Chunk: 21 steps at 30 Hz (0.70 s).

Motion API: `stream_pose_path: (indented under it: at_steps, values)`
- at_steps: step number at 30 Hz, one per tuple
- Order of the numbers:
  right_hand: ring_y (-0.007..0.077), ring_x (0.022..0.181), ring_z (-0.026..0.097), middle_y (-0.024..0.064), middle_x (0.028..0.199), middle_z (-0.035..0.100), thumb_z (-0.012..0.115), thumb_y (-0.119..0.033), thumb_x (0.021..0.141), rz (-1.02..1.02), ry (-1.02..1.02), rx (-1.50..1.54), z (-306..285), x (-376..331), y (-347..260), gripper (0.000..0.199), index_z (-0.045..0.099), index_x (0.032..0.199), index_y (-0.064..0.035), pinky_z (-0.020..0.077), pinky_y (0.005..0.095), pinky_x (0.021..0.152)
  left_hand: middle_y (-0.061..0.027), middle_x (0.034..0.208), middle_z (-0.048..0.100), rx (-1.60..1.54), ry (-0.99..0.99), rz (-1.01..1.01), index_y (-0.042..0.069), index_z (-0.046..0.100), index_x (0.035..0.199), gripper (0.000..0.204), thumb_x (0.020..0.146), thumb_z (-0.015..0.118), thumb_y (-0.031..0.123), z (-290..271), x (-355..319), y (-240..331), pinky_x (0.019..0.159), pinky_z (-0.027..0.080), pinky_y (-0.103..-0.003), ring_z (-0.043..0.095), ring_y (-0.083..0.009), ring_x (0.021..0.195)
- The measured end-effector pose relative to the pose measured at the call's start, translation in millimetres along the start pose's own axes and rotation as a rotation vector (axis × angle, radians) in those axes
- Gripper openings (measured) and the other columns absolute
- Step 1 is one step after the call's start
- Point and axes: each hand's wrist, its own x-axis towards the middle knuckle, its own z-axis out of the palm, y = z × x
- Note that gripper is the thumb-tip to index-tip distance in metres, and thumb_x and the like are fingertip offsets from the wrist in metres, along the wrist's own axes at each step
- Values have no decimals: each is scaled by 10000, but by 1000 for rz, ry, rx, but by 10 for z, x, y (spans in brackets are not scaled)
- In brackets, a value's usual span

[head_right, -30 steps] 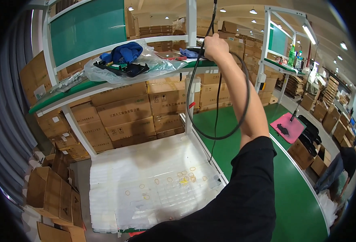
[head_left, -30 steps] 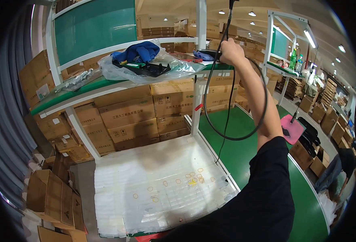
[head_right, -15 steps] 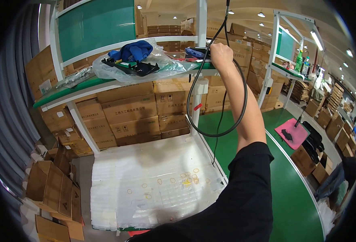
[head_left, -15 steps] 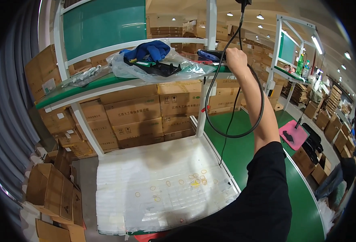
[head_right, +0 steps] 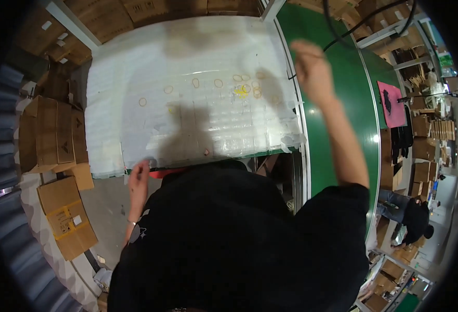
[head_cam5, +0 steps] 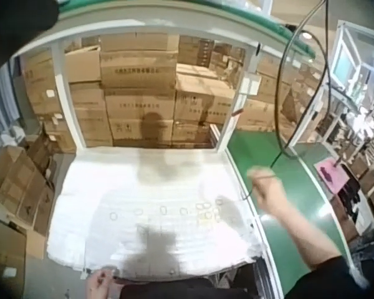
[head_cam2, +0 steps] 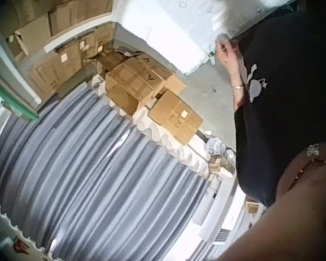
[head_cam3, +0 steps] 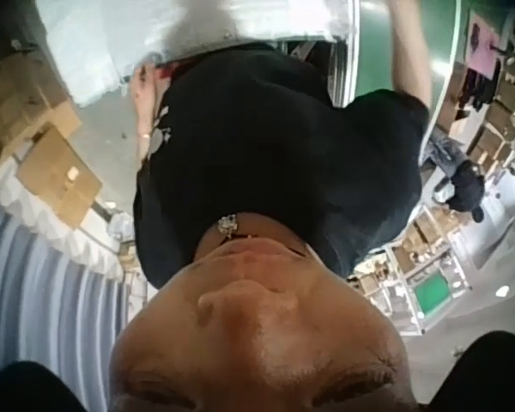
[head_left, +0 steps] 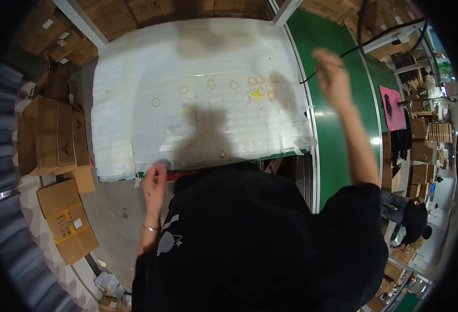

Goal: Organizing and packing electronic components like circuit boards and toner cartridges in a factory setting.

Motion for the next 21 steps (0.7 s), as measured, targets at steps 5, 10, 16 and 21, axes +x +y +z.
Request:
stream_pose_path:
  at_steps: [5,10,16,21]
  values:
    - [337,1157,437,179,1251,472,520,-90,831,474,-182,255,1413,-1283,27,395,463,1213,-11,349,385,980,-258,1359,300,588,214,419,-58,333,1292,602,862,534,313,51,1038,-193,1047,215,-431,251,-407,1269]
    - [386,1200,369,225,1265,431,548,-116,804,574,-75,-82,1976,-1159,-368,467,422,1226,39,297,411,1018,-287,1376,241,883,302,394,-67,274,1316,752,807,591,387,712,1613,-31,1050,193,-473,196,-434,1285]
    - [358,1174,413,202,1241,459,534,-62,787,391,-130,550,1987,-765,-1170,425,459,1199,9,332,401,997,-258,1338,329,535,13,735,-41,351,1279,658,789,615,310,1524,1711,367,1035,260,-453,294,-411,1255]
    - [349,1067,469,191,1197,477,534,-59,785,509,76,381,1752,-894,-587,384,494,1165,-14,389,393,906,-220,1339,348,388,-94,769,-16,392,1261,565,811,591,263,1566,1666,533,1039,272,-427,319,-371,1254]
